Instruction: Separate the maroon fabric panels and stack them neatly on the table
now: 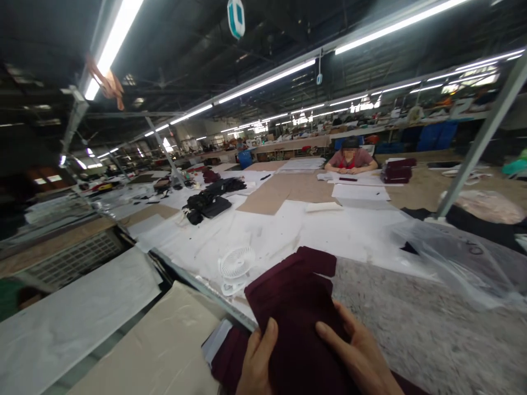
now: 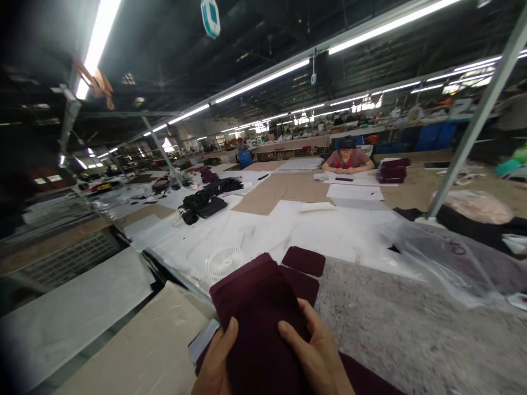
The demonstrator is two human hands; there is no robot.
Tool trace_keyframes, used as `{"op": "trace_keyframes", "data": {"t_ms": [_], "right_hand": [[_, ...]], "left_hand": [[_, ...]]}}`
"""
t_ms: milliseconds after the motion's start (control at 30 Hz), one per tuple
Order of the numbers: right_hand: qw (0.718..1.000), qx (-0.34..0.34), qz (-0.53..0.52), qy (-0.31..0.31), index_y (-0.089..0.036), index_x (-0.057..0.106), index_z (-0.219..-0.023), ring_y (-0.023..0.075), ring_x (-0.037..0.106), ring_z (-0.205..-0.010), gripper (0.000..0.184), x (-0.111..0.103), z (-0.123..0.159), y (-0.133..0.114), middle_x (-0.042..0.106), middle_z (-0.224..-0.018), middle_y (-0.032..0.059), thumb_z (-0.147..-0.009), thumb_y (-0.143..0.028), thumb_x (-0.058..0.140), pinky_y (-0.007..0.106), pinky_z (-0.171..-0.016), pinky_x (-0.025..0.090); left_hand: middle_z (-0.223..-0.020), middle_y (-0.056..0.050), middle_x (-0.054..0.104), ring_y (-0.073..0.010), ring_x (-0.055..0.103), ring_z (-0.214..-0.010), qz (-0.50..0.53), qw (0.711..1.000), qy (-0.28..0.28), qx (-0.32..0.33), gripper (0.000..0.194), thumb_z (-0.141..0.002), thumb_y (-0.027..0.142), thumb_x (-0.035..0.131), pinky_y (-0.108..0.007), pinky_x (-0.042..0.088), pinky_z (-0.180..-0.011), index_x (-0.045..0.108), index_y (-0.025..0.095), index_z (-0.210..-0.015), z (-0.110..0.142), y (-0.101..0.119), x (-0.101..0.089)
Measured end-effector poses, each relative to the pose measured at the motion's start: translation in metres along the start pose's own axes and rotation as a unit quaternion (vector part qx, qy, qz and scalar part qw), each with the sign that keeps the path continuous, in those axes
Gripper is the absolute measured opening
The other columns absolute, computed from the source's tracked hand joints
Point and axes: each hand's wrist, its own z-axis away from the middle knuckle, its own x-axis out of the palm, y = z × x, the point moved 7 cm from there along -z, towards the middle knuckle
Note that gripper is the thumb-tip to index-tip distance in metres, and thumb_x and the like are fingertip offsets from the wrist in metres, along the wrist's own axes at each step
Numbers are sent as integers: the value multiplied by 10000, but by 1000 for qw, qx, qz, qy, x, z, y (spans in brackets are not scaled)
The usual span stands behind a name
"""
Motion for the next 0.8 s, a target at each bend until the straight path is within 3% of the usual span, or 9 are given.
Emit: {"op": "trace_keyframes", "data": {"t_ms": [167,300,400,500,633,800], "right_hand": [[999,-23,32,18,-212,545,-1126,256,646,-1014,453,4,6,3,684,-1105,92,-748,-438,653,359,-866,541],[993,-92,62,43,-269,374,-1341,226,635,-980,632,-1,9,1,601,-1183,91,-784,-405,639,370,-820,539],[957,-237,153,70,-319,520,-1222,186,589,-918,450,-11,14,-25,543,-1138,47,-792,-330,649,315,-761,506],[922,-316,223,27,-314,640,-1064,159,546,-813,278,-10,17,-47,526,-937,20,-791,-267,661,274,-709,479],[932,-286,220,-46,-289,669,-1007,145,518,-680,237,-5,9,-54,528,-793,4,-771,-305,681,262,-612,472],[947,-235,208,-72,-262,685,-881,151,524,-642,164,-2,2,-52,540,-721,0,-761,-372,668,279,-599,463]], "left_hand": [[-1055,-138,716,-295,634,-1062,78,994,-38,-70,546,-787,247,648,-483,414,-1017,478,153,-1298,0,-2,25],[-1069,-133,714,-284,650,-1030,103,991,-16,-86,568,-793,222,642,-471,427,-1010,448,150,-1322,3,1,25],[-1064,-122,717,-273,643,-1046,122,989,-21,-78,503,-808,200,624,-457,429,-1014,486,149,-1289,5,5,20],[-1049,-120,722,-273,637,-1058,125,988,-45,-79,431,-823,198,603,-454,427,-1016,532,141,-1244,10,7,20],[-994,-118,739,-289,653,-1024,108,989,-53,-87,383,-801,176,623,-478,416,-1019,591,143,-1182,16,10,24],[-951,-123,749,-305,647,-1033,98,990,-46,-86,293,-779,168,646,-498,404,-1025,663,139,-1069,19,15,26]]}}
